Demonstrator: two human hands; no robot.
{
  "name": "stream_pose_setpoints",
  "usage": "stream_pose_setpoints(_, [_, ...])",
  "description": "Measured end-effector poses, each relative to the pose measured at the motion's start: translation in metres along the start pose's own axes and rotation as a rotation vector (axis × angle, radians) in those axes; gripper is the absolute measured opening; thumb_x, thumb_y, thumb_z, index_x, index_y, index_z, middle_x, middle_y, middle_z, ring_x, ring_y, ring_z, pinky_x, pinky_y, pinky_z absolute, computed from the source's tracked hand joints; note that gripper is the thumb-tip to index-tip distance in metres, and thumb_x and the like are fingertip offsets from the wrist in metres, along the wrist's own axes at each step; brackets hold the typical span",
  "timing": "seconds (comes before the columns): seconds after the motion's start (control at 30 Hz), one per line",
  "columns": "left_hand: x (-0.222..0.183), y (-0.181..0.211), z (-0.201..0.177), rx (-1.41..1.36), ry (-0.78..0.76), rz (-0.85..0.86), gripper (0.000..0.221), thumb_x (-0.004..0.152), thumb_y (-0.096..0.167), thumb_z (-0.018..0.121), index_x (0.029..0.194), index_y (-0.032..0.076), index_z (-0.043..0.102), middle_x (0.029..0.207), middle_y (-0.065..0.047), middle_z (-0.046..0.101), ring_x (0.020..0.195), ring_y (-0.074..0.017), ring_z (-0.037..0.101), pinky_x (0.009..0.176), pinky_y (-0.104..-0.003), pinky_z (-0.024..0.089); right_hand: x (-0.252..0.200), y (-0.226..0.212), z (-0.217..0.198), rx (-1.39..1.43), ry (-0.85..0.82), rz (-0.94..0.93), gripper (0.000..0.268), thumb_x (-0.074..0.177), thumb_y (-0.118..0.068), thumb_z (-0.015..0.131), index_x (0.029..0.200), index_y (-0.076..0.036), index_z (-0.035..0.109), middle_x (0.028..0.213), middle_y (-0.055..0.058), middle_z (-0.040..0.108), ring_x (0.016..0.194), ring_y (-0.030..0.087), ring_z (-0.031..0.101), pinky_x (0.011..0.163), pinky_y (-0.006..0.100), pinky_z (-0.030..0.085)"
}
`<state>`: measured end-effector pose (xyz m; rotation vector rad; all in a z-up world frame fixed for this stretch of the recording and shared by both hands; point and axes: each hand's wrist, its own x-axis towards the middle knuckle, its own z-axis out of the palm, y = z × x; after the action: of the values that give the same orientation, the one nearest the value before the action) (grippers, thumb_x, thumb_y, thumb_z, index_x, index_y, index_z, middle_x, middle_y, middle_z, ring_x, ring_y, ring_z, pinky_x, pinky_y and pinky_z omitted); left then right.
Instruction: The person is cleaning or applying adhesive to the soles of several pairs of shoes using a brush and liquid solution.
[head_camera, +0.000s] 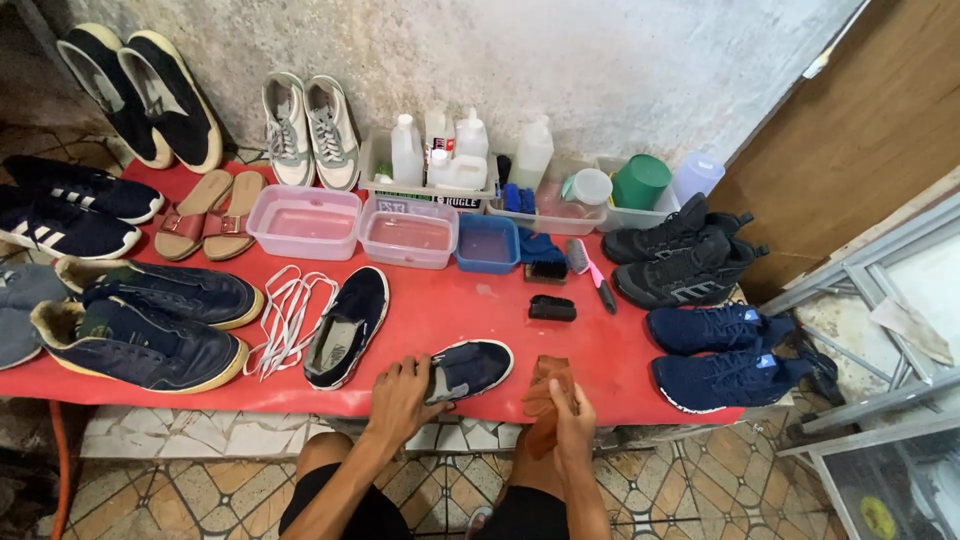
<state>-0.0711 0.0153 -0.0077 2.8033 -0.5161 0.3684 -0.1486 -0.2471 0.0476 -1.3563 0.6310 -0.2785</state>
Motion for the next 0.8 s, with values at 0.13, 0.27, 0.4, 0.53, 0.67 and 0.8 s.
stream_pose_setpoints(0.13, [0.010,-0.003,-0.003,-0.040,0.007,0.005,0.090,0.059,0.055,0.095,0.123,0.005,0.054,0.100,-0.012,0.068,0.080,-0.0288,0.070,0.071,-0.044,0.059,0.003,-0.016,0.015,-0.101,-0.031,-0.096,0.033,0.095,-0.021,0.065,0.118,0.002,0.071,0.110,0.011,0.075,0.100,0.020,0.067,0.089,0.029,0.048])
stream_pose_setpoints(0.27, [0.027,-0.015,0.016,0.115,0.091,0.192,0.096,0.059,0.044,0.094,0.138,0.009,0.052,0.118,-0.014,0.065,0.108,-0.0324,0.065,0.097,-0.048,0.053,0.030,-0.008,0.047,-0.364,-0.122,-0.417,0.030,0.102,-0.021,0.059,0.123,-0.002,0.068,0.098,0.018,0.071,0.090,0.034,0.065,0.079,0.044,0.054])
stream_pose_setpoints(0.4, [0.024,-0.021,0.022,0.198,0.179,0.331,0.090,0.064,0.040,0.095,0.137,0.011,0.053,0.117,-0.015,0.062,0.113,-0.0347,0.064,0.102,-0.048,0.050,0.064,0.022,0.089,-0.628,-0.303,-0.711,0.016,0.098,-0.010,0.060,0.106,-0.008,0.074,0.098,0.018,0.072,0.103,0.045,0.066,0.094,0.052,0.050])
stream_pose_setpoints(0.53, [0.027,-0.020,0.005,0.204,0.190,0.347,0.087,0.066,0.045,0.092,0.137,0.010,0.056,0.118,-0.015,0.064,0.114,-0.0337,0.065,0.100,-0.047,0.053,0.041,0.000,0.116,-0.704,-0.330,-0.888,0.028,0.091,-0.004,0.062,0.103,-0.023,0.078,0.092,-0.001,0.078,0.096,0.025,0.074,0.090,0.037,0.055])
stream_pose_setpoints(0.67, [0.029,-0.030,0.028,0.187,0.165,0.251,0.083,0.074,0.053,0.081,0.140,0.010,0.055,0.119,-0.014,0.066,0.112,-0.0319,0.067,0.097,-0.047,0.054,-0.001,-0.049,0.103,-0.503,-0.497,-0.766,0.019,0.097,-0.007,0.059,0.109,-0.011,0.074,0.098,0.011,0.078,0.099,0.036,0.073,0.089,0.044,0.055])
stream_pose_setpoints(0.8, [0.036,-0.029,0.017,0.240,0.220,0.146,0.086,0.076,0.070,0.071,0.136,0.010,0.058,0.106,-0.010,0.068,0.098,-0.0256,0.071,0.087,-0.040,0.057,0.047,-0.033,0.058,-0.435,-0.353,-0.650,0.025,0.100,-0.013,0.062,0.121,-0.006,0.072,0.115,0.019,0.076,0.117,0.035,0.069,0.103,0.045,0.051])
